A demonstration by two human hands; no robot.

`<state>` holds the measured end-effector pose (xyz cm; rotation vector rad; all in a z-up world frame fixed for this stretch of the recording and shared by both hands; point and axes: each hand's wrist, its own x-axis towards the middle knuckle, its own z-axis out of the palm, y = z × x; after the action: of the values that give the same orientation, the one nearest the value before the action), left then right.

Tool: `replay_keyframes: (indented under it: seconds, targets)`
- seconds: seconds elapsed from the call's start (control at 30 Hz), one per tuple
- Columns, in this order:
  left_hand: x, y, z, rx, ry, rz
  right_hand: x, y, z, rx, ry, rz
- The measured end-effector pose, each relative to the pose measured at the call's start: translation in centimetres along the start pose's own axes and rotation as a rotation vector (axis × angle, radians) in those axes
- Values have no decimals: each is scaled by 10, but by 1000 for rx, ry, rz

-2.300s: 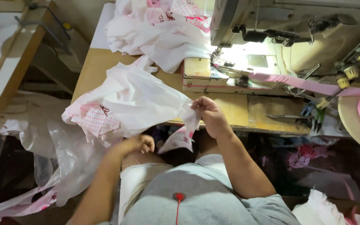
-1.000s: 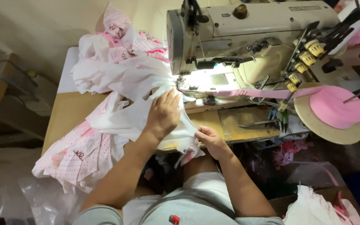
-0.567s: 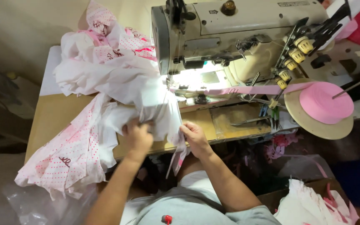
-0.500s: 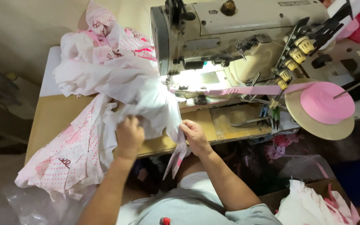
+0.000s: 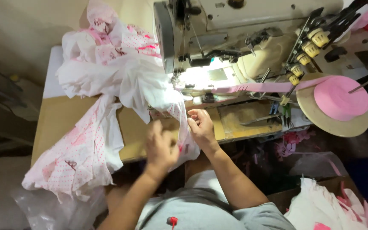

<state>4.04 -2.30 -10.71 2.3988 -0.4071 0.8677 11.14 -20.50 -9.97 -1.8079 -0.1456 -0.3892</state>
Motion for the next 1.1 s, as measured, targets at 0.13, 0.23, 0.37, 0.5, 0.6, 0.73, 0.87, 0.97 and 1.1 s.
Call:
replay_keyframes:
  seconds: [0.13, 0.23, 0.37, 0.5, 0.6, 0.73, 0.87, 0.97, 1.1]
  targets:
    - [-30, 7, -22, 203, -139, 30, -20, 13, 5, 116, -99, 105]
    - [-9, 23, -68, -143, -430, -572, -21, 6, -1, 421, -168, 262]
    - [-2, 94, -97, -332, -749, -117, -15, -12, -23, 304, -157, -30]
    - [-16, 83, -53, -496, -791, -60, -5, -38, -43, -48, -243, -481]
    - [35, 58, -41, -457, -154, -108, -11, -14, -40, -558, -266, -598]
    - [-1, -8, 38, -238, -518, -214, -25, -32, -44, -702, -380, -626]
    - [-3, -14, 20, -489, -411, -390, -27, -30, -65, -206, -552, -322]
    - [0, -11, -8, -623, -321, -504, -22, -15, -74, 148, -548, -37]
    - [1, 27, -30, -789, -348, -438, -4, 6, -35, 558, -353, 334]
